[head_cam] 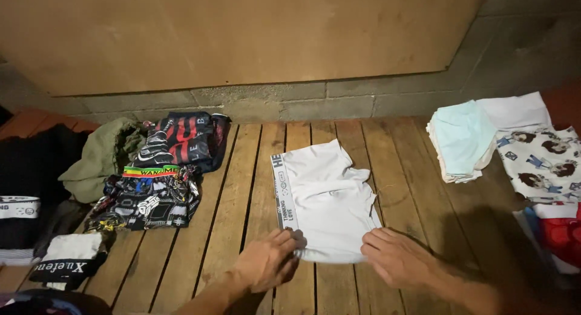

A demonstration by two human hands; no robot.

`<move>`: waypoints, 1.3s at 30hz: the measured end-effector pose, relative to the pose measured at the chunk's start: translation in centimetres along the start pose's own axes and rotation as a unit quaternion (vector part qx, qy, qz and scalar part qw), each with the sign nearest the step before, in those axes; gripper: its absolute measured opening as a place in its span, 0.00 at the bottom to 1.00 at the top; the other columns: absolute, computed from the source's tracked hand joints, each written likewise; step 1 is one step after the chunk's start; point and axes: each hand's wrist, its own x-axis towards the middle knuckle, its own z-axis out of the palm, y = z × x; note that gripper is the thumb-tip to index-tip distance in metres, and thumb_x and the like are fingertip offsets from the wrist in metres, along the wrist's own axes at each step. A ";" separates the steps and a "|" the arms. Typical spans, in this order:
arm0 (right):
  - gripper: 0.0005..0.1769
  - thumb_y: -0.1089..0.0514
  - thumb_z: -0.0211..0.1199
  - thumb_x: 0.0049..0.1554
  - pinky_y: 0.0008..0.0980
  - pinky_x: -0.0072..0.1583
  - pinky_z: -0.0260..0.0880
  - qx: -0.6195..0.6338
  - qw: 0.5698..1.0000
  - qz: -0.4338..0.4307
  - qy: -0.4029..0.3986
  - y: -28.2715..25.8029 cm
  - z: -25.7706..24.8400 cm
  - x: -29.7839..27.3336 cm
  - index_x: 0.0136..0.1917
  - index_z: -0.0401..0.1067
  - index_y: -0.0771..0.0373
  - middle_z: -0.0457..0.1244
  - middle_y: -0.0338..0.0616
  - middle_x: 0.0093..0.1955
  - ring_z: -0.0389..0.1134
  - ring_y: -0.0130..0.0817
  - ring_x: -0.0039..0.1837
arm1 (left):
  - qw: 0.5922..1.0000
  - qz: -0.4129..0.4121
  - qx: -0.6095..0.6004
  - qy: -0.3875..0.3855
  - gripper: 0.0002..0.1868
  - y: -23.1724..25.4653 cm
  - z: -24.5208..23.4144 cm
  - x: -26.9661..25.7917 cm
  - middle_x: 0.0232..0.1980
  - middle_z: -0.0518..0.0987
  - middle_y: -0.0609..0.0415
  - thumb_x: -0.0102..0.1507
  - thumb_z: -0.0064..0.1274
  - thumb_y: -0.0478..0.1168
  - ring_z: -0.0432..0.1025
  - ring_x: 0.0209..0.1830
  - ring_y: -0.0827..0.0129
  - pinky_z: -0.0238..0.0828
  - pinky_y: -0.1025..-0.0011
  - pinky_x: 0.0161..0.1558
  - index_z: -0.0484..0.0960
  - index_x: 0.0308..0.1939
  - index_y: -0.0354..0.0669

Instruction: Folding various types of underwear on a wooden bench.

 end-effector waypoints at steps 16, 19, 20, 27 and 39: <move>0.25 0.53 0.69 0.50 0.36 0.57 0.72 0.381 0.825 0.404 0.102 8.9 -1.4 10.4 0.61 0.75 0.62 0.74 0.45 0.55 0.73 0.34 0.54 | 0.830 -0.229 -0.451 0.236 0.25 -10.8 4.7 11.5 0.37 0.83 0.39 0.69 0.52 0.51 0.75 0.35 0.62 0.73 0.62 0.38 0.85 0.44 0.25; 0.26 0.52 0.68 0.52 0.38 0.57 0.72 0.307 0.829 0.456 0.107 7.6 -2.8 10.8 0.62 0.74 0.62 0.73 0.48 0.55 0.73 0.38 0.55 | 0.881 -0.265 -0.309 0.239 0.16 -10.5 3.7 11.5 0.39 0.85 0.45 0.64 0.52 0.44 0.82 0.38 0.59 0.79 0.61 0.42 0.80 0.48 0.35; 0.27 0.53 0.69 0.52 0.38 0.58 0.71 0.252 0.844 0.466 0.088 7.1 -3.5 11.0 0.64 0.71 0.61 0.71 0.48 0.55 0.72 0.40 0.56 | 0.896 -0.250 -0.261 0.258 0.17 -10.7 3.9 11.6 0.39 0.84 0.41 0.59 0.58 0.43 0.81 0.40 0.54 0.78 0.59 0.43 0.80 0.47 0.34; 0.30 0.59 0.62 0.53 0.43 0.62 0.66 0.135 0.920 0.303 0.208 9.9 -4.6 15.4 0.68 0.64 0.62 0.61 0.53 0.66 0.64 0.50 0.66 | 0.925 -0.174 -0.112 0.318 0.25 -10.8 -3.2 14.3 0.62 0.74 0.38 0.61 0.55 0.38 0.72 0.56 0.42 0.72 0.52 0.55 0.73 0.62 0.42; 0.08 0.61 0.60 0.56 0.48 0.63 0.63 0.035 0.960 0.248 0.123 15.4 -2.0 21.4 0.49 0.72 0.65 0.61 0.55 0.57 0.62 0.54 0.63 | 0.933 -0.229 -0.146 0.238 0.15 -14.7 -4.3 19.1 0.54 0.77 0.40 0.60 0.55 0.32 0.78 0.47 0.51 0.80 0.59 0.49 0.84 0.51 0.38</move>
